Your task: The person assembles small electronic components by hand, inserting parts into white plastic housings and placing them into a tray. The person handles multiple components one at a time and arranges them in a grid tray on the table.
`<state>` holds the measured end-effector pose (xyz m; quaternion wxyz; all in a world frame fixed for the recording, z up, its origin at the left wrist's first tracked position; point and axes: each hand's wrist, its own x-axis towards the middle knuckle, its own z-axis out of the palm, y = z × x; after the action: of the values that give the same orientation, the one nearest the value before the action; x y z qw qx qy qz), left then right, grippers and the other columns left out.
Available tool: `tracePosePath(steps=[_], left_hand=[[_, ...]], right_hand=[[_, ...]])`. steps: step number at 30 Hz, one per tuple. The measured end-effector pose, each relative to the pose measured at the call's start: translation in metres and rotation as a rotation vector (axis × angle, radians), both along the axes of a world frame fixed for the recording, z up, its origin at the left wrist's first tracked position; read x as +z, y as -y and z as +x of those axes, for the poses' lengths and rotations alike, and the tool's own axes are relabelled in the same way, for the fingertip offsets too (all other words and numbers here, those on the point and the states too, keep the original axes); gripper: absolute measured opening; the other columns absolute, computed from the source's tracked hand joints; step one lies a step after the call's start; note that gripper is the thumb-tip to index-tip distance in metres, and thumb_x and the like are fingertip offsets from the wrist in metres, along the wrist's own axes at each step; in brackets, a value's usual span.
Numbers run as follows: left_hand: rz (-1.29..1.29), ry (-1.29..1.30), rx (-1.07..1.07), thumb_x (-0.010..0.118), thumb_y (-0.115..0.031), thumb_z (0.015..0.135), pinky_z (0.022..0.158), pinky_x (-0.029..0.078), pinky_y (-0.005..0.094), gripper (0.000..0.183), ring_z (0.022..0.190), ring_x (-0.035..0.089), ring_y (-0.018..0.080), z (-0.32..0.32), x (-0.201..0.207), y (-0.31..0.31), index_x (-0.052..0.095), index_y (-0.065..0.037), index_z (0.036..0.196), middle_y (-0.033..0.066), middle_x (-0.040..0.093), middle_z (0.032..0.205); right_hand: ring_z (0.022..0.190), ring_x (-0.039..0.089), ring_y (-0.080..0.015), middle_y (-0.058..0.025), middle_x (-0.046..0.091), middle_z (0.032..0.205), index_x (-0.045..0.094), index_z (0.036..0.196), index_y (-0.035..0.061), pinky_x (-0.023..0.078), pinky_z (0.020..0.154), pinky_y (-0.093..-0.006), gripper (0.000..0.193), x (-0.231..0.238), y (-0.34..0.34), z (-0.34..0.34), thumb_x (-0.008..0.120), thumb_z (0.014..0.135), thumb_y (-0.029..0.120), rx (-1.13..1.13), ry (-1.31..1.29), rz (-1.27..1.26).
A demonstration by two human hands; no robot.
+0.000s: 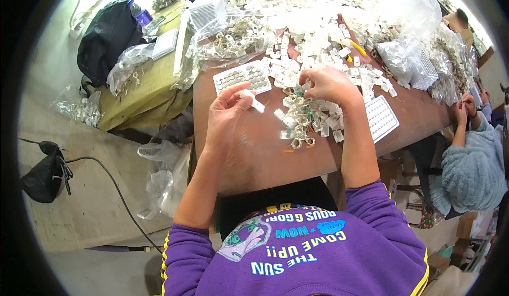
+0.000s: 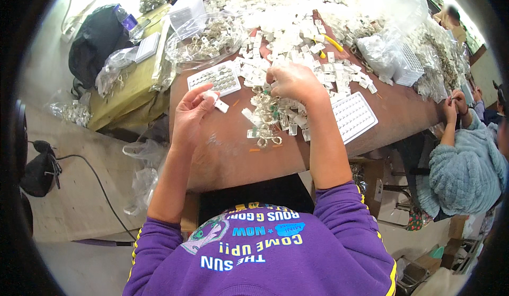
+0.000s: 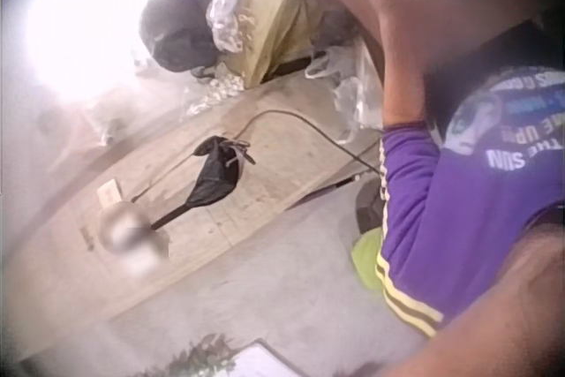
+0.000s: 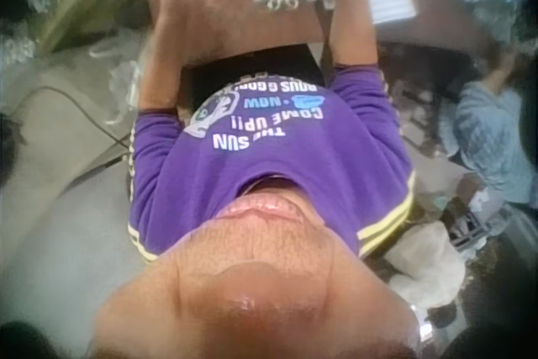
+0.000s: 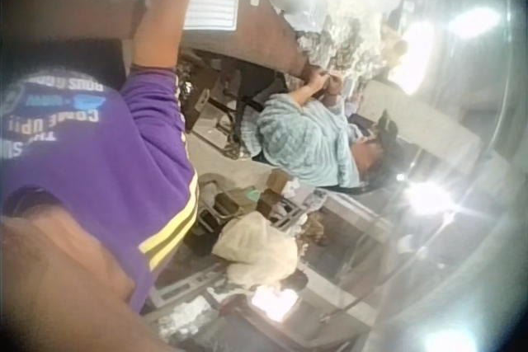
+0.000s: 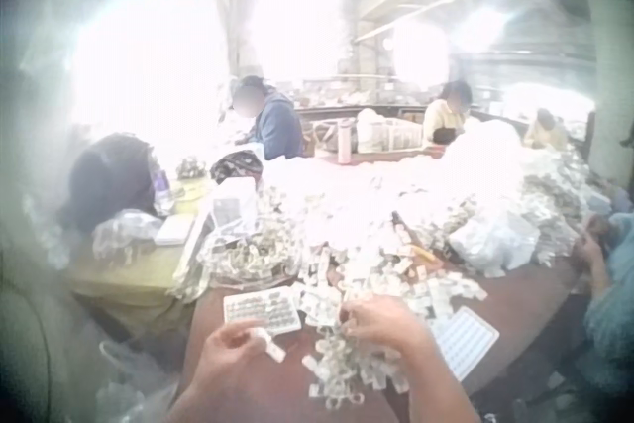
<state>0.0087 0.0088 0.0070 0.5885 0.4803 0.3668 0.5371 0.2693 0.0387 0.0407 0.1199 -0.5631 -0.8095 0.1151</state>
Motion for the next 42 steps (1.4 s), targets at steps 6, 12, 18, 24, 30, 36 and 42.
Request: tracePosePath(steps=[6, 12, 18, 24, 30, 36, 42], left_hand=[[0.276, -0.602, 0.007, 0.069, -0.002, 0.082, 0.073, 0.047, 0.0202, 0.012, 0.081, 0.059, 0.0066, -0.003, -0.014, 0.007, 0.062, -0.004, 0.092, 0.0001, 0.064, 0.088], [0.639, -1.174, 0.029, 0.064, -0.002, 0.081, 0.078, 0.050, 0.0336, 0.015, 0.085, 0.062, 0.0269, -0.002, -0.015, 0.010, 0.062, -0.006, 0.095, 0.0092, 0.062, 0.092], [0.325, -0.774, 0.025, 0.061, -0.004, 0.087, 0.080, 0.051, 0.0326, 0.023, 0.089, 0.063, 0.0209, 0.001, -0.004, 0.011, 0.063, -0.005, 0.109, 0.0078, 0.062, 0.097], [-0.258, 0.458, -0.160, 0.053, -0.008, 0.094, 0.096, 0.048, 0.0372, 0.037, 0.101, 0.059, 0.0248, 0.005, -0.003, 0.012, 0.047, 0.005, 0.128, 0.0123, 0.058, 0.107], [-0.433, 0.838, -0.310, 0.048, -0.020, 0.097, 0.103, 0.043, 0.0389, 0.040, 0.111, 0.053, 0.0257, 0.010, -0.014, 0.012, 0.044, 0.005, 0.128, 0.0137, 0.054, 0.115], [-0.270, 0.687, -0.119, 0.057, -0.015, 0.096, 0.083, 0.049, 0.0256, 0.022, 0.098, 0.058, 0.0168, 0.015, -0.020, 0.015, 0.054, -0.004, 0.115, 0.0062, 0.059, 0.106], [-0.263, 0.737, 0.048, 0.057, -0.008, 0.095, 0.076, 0.049, 0.0235, 0.014, 0.091, 0.059, 0.0142, 0.008, -0.021, 0.011, 0.058, -0.003, 0.108, 0.0058, 0.062, 0.099]], right_hand=[[0.064, 0.062, -0.0161, -0.0069, 0.065, 0.069, 0.068, 0.097, 0.0059, 0.049, 0.062, -0.0306, 0.021, 0.012, 0.000, -0.005, 0.069, 0.077, 0.011, -0.061, -0.484, -0.083], [0.064, 0.059, -0.0065, -0.0011, 0.064, 0.074, 0.067, 0.099, 0.0009, 0.048, 0.059, -0.0209, 0.017, 0.016, 0.000, -0.012, 0.069, 0.085, 0.011, -0.104, -1.061, -0.072], [0.065, 0.060, -0.0081, -0.0025, 0.064, 0.077, 0.065, 0.100, -0.0014, 0.048, 0.061, -0.0215, 0.017, 0.014, 0.001, -0.020, 0.067, 0.087, 0.010, -0.073, -1.182, -0.103], [0.067, 0.061, -0.0102, -0.0028, 0.063, 0.080, 0.064, 0.100, -0.0008, 0.049, 0.065, -0.0227, 0.018, 0.008, 0.004, -0.039, 0.065, 0.089, 0.013, -0.118, -1.241, -0.135], [0.070, 0.064, -0.0107, -0.0049, 0.065, 0.083, 0.064, 0.099, -0.0007, 0.050, 0.065, -0.0220, 0.014, -0.001, 0.011, -0.064, 0.063, 0.090, 0.010, -0.198, -1.270, -0.073], [0.076, 0.067, -0.0107, -0.0050, 0.067, 0.085, 0.064, 0.099, -0.0012, 0.051, 0.063, -0.0202, 0.010, -0.016, 0.018, -0.085, 0.063, 0.090, 0.004, -0.183, -1.111, 0.171], [0.083, 0.065, -0.0138, -0.0092, 0.067, 0.088, 0.068, 0.086, 0.0008, 0.053, 0.069, -0.0234, 0.012, -0.021, 0.020, -0.088, 0.069, 0.078, -0.008, 0.137, -0.867, 0.575]])
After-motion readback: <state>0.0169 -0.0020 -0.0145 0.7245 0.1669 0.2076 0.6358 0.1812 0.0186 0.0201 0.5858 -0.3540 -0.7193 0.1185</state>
